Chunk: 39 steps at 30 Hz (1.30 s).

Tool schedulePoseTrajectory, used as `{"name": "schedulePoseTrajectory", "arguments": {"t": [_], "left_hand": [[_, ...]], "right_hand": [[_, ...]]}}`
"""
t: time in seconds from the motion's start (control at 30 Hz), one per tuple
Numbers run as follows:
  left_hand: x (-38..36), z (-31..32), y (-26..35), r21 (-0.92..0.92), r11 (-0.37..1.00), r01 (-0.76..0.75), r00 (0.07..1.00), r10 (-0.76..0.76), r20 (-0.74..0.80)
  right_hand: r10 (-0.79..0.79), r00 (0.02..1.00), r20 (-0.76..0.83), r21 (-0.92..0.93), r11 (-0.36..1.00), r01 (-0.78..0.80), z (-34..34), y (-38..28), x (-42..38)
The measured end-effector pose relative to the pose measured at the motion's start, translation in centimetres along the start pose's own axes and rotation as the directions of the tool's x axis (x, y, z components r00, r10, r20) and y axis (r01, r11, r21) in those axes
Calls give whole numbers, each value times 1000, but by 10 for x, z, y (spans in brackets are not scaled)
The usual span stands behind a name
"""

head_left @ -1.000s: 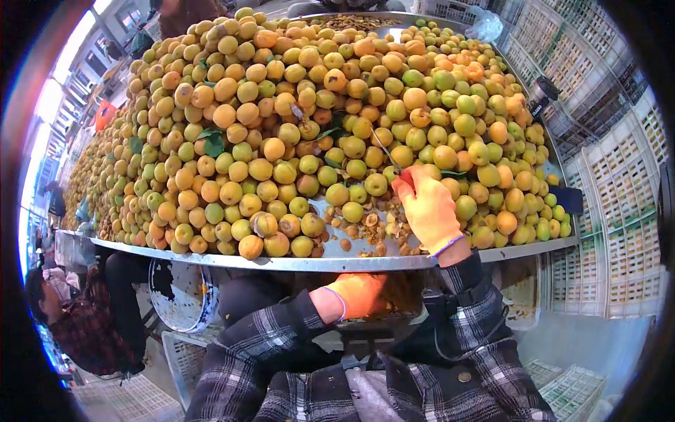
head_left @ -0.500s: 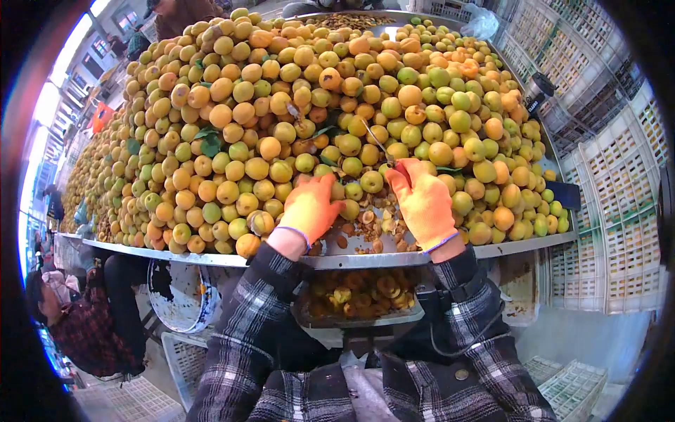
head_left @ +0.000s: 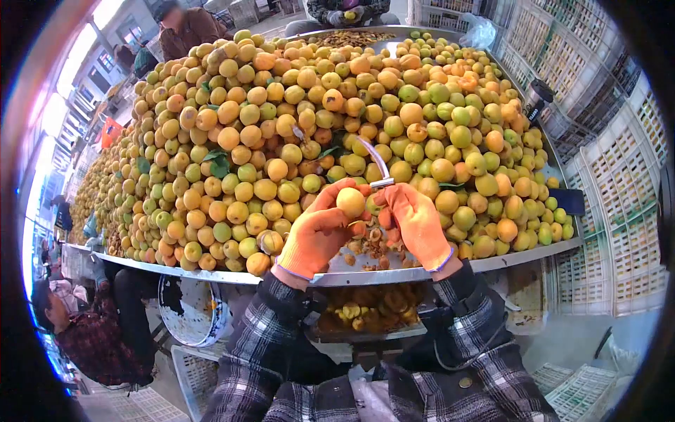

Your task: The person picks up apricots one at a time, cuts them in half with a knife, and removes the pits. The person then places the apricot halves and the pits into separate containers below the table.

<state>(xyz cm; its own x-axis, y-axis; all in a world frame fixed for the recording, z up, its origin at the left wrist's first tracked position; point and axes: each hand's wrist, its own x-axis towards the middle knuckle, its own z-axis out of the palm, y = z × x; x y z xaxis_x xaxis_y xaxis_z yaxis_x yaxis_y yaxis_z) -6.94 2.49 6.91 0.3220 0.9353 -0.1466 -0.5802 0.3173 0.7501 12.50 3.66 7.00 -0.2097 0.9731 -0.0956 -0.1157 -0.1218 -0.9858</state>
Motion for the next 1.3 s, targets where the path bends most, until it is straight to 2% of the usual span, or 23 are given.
{"name": "schedulePoseTrajectory", "arguments": {"t": [0.07,0.13,0.2,0.23,0.33,0.47,0.53,0.57,0.6,0.63,0.67,0.73,0.83,0.87,0.93,1.07,1.13,1.17,1.23,1.3], "left_hand": [[-1,-1,-2,-291,957,-15,997,35,64],[-2,-6,-4,-274,962,-16,998,31,50],[-1,-10,-8,-225,973,-44,999,43,-12],[-1,-10,-10,-156,986,-63,998,59,-32],[1,-19,-16,-112,991,-75,993,64,-103],[9,-29,-32,-177,978,-110,990,91,-112],[13,-17,-43,183,933,-310,937,333,-108],[12,-16,-43,183,933,-309,938,331,-107],[5,2,-31,-29,982,-186,973,180,-148],[2,12,-24,-243,968,-58,988,20,-154],[3,7,-27,-243,968,-57,988,19,-153],[6,-15,-38,-223,972,-69,997,75,19],[8,-19,-37,-268,960,-78,991,105,87],[6,-15,-38,-267,961,-79,991,106,87],[1,1,-39,-34,983,-182,981,180,-69],[5,-12,-50,-61,984,-167,985,163,-58],[6,-11,-52,18,977,-213,977,213,-1],[7,-10,-51,19,977,-213,977,213,-1],[8,-9,-50,-402,913,-66,998,67,-11],[9,-5,-52,-359,928,-104,995,102,-24]], "right_hand": [[-2,999,34,-23,1000,3,2,2,-2],[21,999,35,-10,1000,-21,4,6,-2],[-22,997,80,29,999,19,4,9,-2],[-21,998,62,27,999,19,5,8,-4],[13,998,67,-27,1000,-11,9,2,-6],[32,994,107,-104,994,-21,13,6,-7],[-63,996,66,-98,993,69,15,12,-5],[-63,996,64,-98,993,69,14,11,-6],[-44,999,31,-131,990,47,16,5,-8],[-26,1000,-4,-163,986,25,16,2,-9],[-25,1000,-5,-163,986,24,14,7,-8],[-84,995,62,-190,977,95,13,19,-5],[-44,998,51,-130,990,50,13,8,-12],[-45,998,52,-128,990,52,13,8,-12],[-86,995,55,-120,988,92,11,8,-13],[-167,983,69,-136,975,175,11,17,-12],[-300,953,25,-430,858,281,11,21,-11],[-301,953,25,-430,858,282,12,20,-11],[-318,948,-13,-535,803,262,15,18,-13],[-281,959,-22,-500,834,233,19,10,-16]]}}
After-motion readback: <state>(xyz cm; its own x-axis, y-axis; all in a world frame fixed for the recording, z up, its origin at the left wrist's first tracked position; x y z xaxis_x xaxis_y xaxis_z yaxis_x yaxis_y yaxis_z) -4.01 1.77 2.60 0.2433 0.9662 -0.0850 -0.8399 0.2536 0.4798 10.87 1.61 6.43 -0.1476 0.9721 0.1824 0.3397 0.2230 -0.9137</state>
